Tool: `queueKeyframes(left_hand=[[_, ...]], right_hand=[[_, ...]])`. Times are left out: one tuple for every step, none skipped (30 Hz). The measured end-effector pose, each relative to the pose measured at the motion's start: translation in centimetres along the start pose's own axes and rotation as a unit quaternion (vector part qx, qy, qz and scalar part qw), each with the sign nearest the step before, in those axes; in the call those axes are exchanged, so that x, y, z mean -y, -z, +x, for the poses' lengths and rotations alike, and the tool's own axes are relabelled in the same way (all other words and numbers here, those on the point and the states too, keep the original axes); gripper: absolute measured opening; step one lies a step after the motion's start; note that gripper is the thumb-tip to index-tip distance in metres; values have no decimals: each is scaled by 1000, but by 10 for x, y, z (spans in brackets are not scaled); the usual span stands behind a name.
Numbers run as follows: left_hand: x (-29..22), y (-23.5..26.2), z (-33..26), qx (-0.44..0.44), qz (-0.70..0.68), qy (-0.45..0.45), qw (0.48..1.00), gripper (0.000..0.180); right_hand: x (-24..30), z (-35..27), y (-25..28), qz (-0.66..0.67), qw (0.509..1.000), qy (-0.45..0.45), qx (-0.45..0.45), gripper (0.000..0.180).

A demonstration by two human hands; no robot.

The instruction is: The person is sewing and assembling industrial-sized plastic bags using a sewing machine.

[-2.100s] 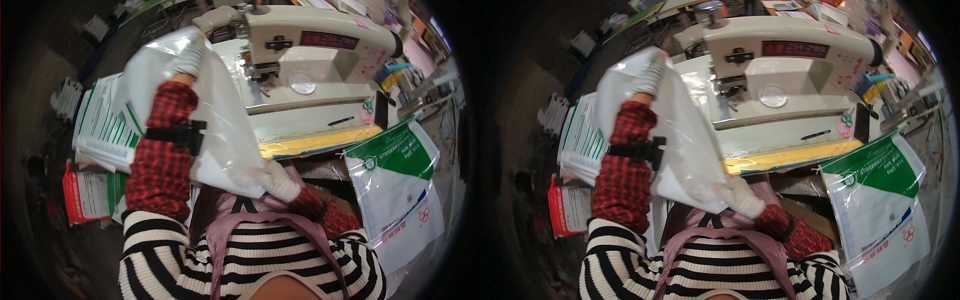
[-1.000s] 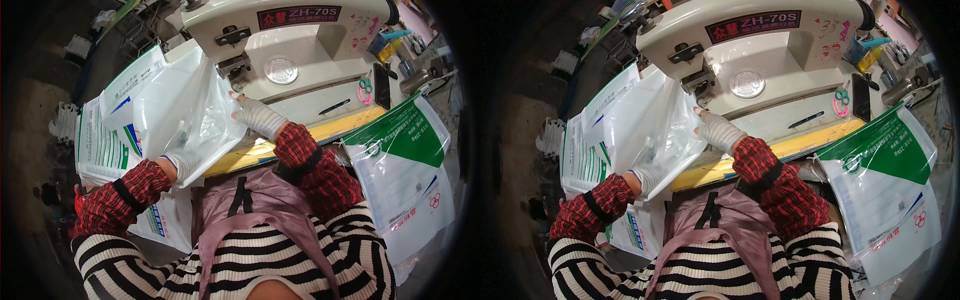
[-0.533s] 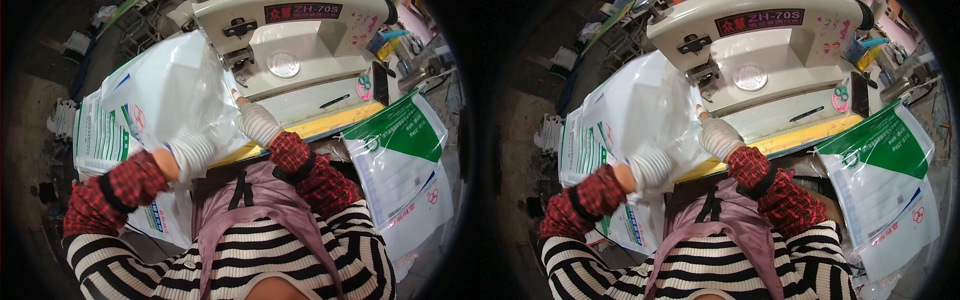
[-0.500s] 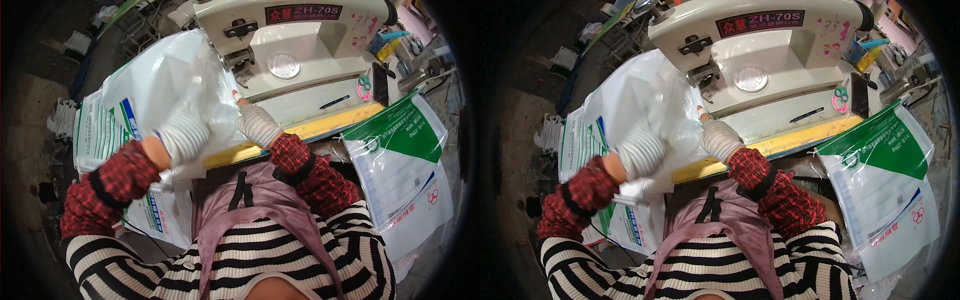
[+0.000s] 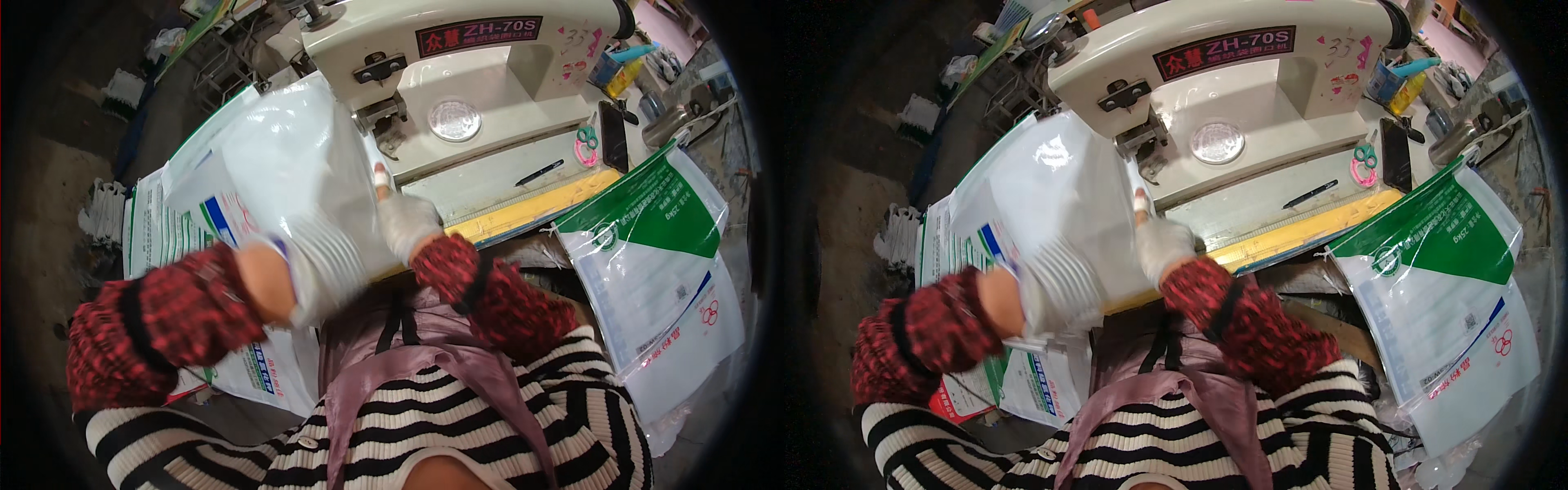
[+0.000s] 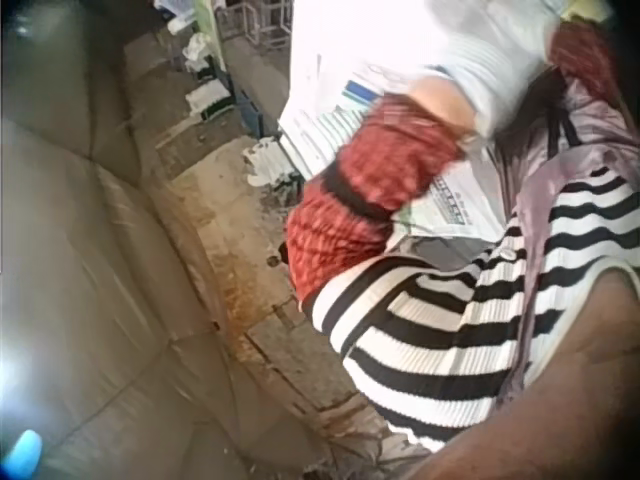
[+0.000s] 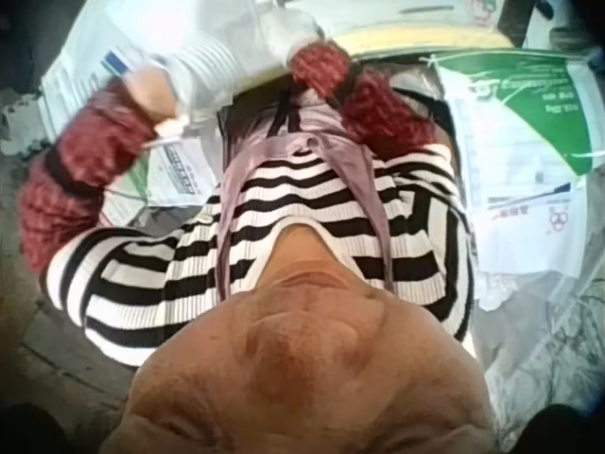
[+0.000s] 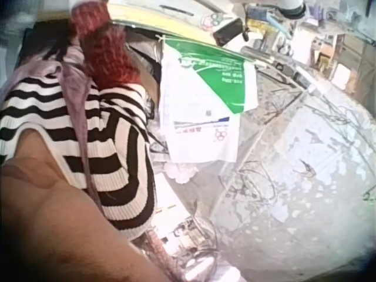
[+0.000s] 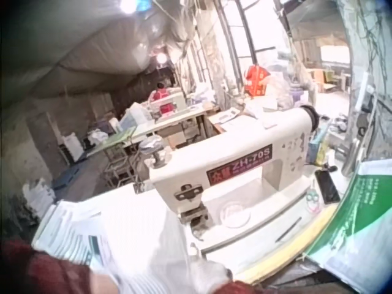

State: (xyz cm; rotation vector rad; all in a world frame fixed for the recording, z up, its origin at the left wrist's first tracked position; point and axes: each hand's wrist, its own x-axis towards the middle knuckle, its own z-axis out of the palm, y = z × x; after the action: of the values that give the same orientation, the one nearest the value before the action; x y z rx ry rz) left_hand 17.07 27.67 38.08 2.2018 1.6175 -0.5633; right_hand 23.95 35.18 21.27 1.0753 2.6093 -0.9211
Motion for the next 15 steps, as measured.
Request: queueKeyframes(left_hand=[[16,17,0,22,78,14,997,22],[17,21,3,63,107,-10,992,22],[18,21,5,95,120,-44,987,22],[8,8,10,138,117,-65,981,22],[-10,-17,19,137,89,-82,983,20],[-24,-42,31,157,71,-86,981,19],[-35,-56,30,101,45,-157,981,19],[-33,-75,37,-55,-52,-233,970,15],[-38,-89,39,-101,-53,-213,970,15],[-37,-98,39,-52,-34,-229,971,16],[-34,-100,42,-8,-34,-230,973,17],[-30,-94,41,12,-46,-232,972,17],[-24,-83,46,126,2,-220,967,21],[-24,-70,43,84,100,-191,973,16],[-23,-61,58,60,89,-24,994,14]], right_hand=[[1,13,9,-4,1000,4,-16,63],[2,26,16,-3,1000,12,-19,62],[1,36,20,-5,1000,5,-24,62],[1,44,22,-9,1000,2,-18,61],[1,48,20,-6,999,5,-35,60],[0,47,14,-15,1000,-2,-17,60],[1,44,7,32,995,62,-73,59],[-2,35,-3,121,989,47,-65,59],[-8,21,-13,233,972,-31,-16,58],[-6,15,-20,198,979,-54,4,65],[-6,7,-26,182,983,-23,-15,67],[-9,1,-26,174,984,-9,-24,68],[-9,-3,-25,166,986,5,-33,68],[-9,-3,-21,109,993,37,-21,69],[-8,-1,-14,49,997,68,-2,71]])
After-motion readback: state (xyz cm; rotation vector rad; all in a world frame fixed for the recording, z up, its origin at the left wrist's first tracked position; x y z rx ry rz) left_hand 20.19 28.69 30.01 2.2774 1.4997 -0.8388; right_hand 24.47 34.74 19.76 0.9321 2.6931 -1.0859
